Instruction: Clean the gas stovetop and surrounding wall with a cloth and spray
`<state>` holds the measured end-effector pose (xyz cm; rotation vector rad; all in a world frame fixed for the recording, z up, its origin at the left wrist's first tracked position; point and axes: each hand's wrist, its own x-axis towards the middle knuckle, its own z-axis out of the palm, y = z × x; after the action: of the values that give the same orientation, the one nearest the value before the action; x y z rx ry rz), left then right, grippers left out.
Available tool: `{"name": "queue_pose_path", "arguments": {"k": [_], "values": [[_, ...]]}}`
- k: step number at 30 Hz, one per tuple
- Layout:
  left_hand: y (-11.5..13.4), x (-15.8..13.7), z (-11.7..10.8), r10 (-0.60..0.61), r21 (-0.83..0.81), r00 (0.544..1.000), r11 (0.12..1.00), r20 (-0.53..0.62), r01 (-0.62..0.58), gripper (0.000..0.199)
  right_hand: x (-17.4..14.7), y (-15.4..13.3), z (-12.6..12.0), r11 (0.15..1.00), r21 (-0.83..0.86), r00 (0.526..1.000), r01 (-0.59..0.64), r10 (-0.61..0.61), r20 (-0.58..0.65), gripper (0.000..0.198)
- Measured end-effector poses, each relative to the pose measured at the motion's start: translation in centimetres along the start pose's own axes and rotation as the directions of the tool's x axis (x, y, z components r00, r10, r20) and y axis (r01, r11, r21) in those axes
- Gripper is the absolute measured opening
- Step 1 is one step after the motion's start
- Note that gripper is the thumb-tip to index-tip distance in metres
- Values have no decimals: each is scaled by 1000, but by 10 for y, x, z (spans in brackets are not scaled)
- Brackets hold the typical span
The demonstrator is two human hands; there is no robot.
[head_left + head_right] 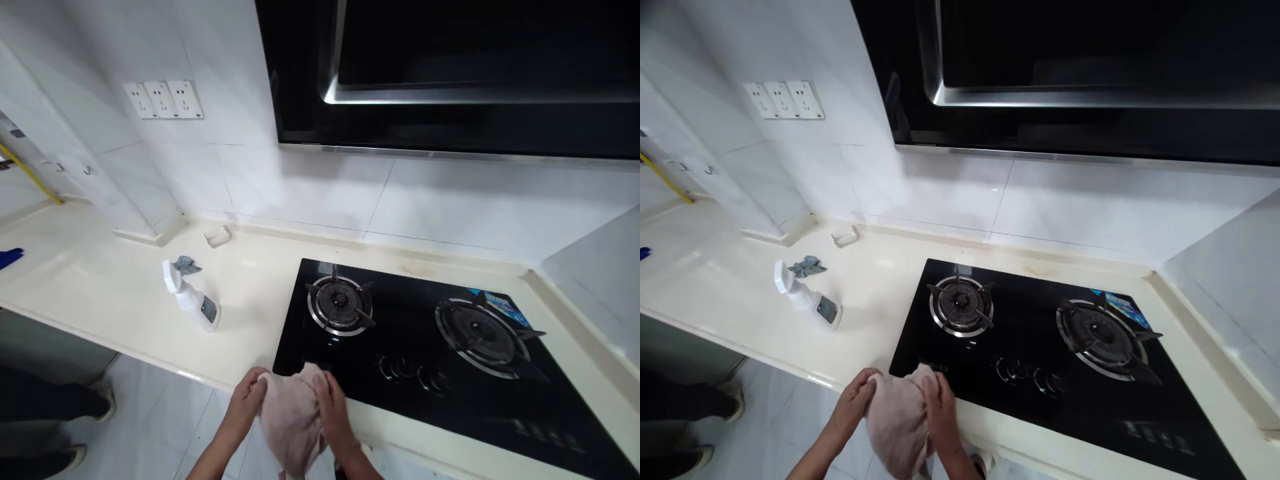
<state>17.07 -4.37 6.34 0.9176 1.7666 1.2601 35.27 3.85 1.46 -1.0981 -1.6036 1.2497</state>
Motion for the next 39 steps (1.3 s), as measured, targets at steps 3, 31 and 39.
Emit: {"name": "queue_pose_path", "arguments": {"k": [3, 31, 39], "values": [[40, 16, 22, 215, 100, 974, 970, 75, -222, 27, 20, -28, -48, 998, 30, 998, 48, -47, -42, 44], [-52, 35, -9, 684, 664, 729, 560, -33, -495, 28, 61, 48, -14, 501, -744, 848, 442, -503, 166, 79], [-64, 29, -27, 527, 508, 828, 775, -192, -376, 38, 74, 2, 52, 515, -461, 685, 722, -438, 582, 40]]}}
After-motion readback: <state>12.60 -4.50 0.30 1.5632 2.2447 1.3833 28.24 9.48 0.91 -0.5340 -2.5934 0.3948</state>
